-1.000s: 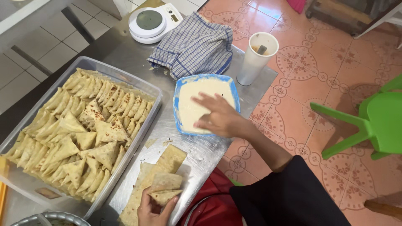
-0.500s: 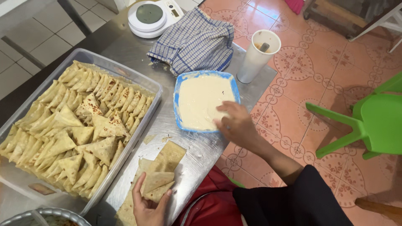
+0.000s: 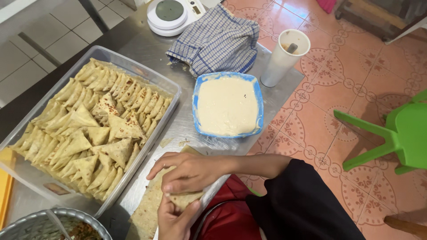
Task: The person folds flatbread into a cone, fills it with a vegetable mixture from a bowl using a spoon, applies a white paste to the edges, and seals the pastry. The finished samosas are placed into a large tray.
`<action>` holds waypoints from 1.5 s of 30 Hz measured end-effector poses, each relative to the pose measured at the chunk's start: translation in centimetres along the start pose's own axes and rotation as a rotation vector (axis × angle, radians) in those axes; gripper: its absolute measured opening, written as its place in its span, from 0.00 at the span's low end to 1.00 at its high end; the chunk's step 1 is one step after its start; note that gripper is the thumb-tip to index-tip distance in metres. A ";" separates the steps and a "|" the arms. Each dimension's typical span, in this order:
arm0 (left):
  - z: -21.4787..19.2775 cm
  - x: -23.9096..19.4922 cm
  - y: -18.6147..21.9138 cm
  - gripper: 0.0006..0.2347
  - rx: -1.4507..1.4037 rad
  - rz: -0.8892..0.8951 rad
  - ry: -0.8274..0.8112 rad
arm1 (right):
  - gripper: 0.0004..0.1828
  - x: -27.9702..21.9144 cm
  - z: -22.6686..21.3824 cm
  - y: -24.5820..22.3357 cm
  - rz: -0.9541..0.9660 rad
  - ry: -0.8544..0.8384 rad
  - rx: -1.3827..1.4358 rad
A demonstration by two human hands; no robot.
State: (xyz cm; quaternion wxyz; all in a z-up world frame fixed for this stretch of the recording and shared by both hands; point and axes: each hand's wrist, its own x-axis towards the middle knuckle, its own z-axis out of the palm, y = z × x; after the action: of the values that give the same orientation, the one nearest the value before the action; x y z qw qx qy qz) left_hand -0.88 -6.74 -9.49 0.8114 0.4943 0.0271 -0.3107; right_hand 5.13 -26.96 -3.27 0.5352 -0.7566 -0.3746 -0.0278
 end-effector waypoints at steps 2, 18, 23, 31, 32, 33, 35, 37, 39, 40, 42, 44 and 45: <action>-0.6 -0.3 0.5 0.32 -0.165 0.029 -0.062 | 0.25 -1.3 0.4 2.0 0.004 0.036 0.166; -1.0 -0.8 0.9 0.33 -0.349 0.409 0.191 | 0.32 -5.1 4.2 -2.8 -0.036 0.376 -0.125; -2.2 -2.9 -0.8 0.33 -0.238 0.387 0.056 | 0.32 -3.4 0.9 -1.2 0.053 0.200 -0.915; -0.5 -1.8 -1.5 0.26 -0.200 0.437 0.096 | 0.36 -5.0 4.3 -2.1 0.172 0.390 0.509; -0.1 -1.4 -1.3 0.24 -0.267 0.408 0.079 | 0.34 -5.2 5.0 -1.9 0.190 0.428 0.634; 0.1 -1.4 -1.0 0.22 -0.334 0.377 0.070 | 0.31 -5.5 5.8 -1.8 0.210 0.464 0.767; 0.1 -1.6 0.6 0.17 -0.244 0.376 0.035 | 0.28 -6.0 6.3 -1.5 0.241 0.468 0.772; -0.4 -2.1 3.0 0.10 0.068 0.427 -0.016 | 0.27 -6.3 6.0 -1.3 0.269 0.468 0.757; -0.7 -2.3 5.3 0.18 0.682 0.485 -0.069 | 0.27 -6.3 5.1 -1.4 0.294 0.466 0.726; -0.5 -2.5 6.1 0.22 0.989 0.503 -0.098 | 0.28 -6.2 4.6 -1.6 0.320 0.470 0.770; 0.9 -3.5 6.3 0.21 1.112 0.758 -0.058 | 0.32 -5.9 3.6 -2.1 0.373 0.466 0.866; 1.8 -3.6 6.3 0.18 1.124 0.862 0.011 | 0.31 -5.4 3.0 -2.5 0.288 0.412 0.713; 2.1 -3.9 6.0 0.16 1.077 0.837 0.065 | 0.30 -5.5 2.7 -2.8 0.244 0.367 0.649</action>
State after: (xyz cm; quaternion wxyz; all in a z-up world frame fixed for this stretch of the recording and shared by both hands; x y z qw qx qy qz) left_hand -1.40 -4.70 -2.32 0.5030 0.8069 -0.3006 0.0741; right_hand -1.45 -27.24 -4.68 0.8042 -0.5693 -0.1692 0.0209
